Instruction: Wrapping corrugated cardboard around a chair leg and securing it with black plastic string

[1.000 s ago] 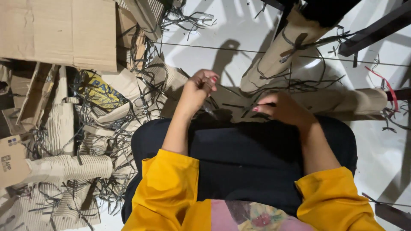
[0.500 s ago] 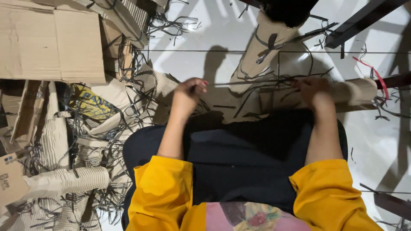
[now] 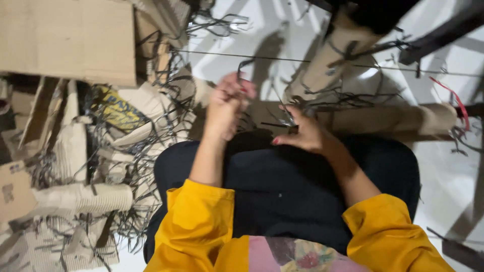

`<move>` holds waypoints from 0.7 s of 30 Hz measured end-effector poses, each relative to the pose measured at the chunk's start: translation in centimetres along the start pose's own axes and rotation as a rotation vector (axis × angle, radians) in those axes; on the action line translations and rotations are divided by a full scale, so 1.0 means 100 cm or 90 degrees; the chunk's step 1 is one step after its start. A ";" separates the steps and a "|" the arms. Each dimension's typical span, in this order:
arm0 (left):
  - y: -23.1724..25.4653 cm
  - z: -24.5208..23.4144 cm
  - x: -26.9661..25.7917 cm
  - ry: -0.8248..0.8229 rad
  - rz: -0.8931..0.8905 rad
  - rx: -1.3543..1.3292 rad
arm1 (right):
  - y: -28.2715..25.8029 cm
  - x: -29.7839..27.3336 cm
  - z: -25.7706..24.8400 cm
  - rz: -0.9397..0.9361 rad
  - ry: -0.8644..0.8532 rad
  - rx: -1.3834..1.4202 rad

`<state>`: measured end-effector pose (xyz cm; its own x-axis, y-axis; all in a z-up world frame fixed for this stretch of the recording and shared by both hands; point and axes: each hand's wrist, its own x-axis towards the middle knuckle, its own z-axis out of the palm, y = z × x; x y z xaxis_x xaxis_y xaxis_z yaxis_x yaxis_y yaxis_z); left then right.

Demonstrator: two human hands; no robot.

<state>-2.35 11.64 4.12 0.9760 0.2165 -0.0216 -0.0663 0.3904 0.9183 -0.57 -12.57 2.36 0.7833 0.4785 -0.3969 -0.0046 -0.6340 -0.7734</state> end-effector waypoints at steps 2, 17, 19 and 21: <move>0.026 0.018 -0.015 -0.022 0.000 0.085 | -0.011 0.018 0.034 -0.085 0.016 0.056; -0.015 -0.013 -0.042 0.198 0.132 0.940 | -0.027 0.104 0.125 0.028 -0.061 -0.089; -0.023 -0.011 -0.038 0.181 0.096 0.887 | -0.029 0.113 0.118 0.019 -0.080 -0.070; -0.021 -0.013 -0.034 -0.103 -0.243 0.839 | -0.030 0.120 0.109 0.007 -0.095 -0.017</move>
<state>-5.78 11.24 1.81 0.9085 0.1476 -0.3910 0.3621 -0.7451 0.5601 2.03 1.68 -5.51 0.6825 0.5546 -0.4761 0.0045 -0.6545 -0.7560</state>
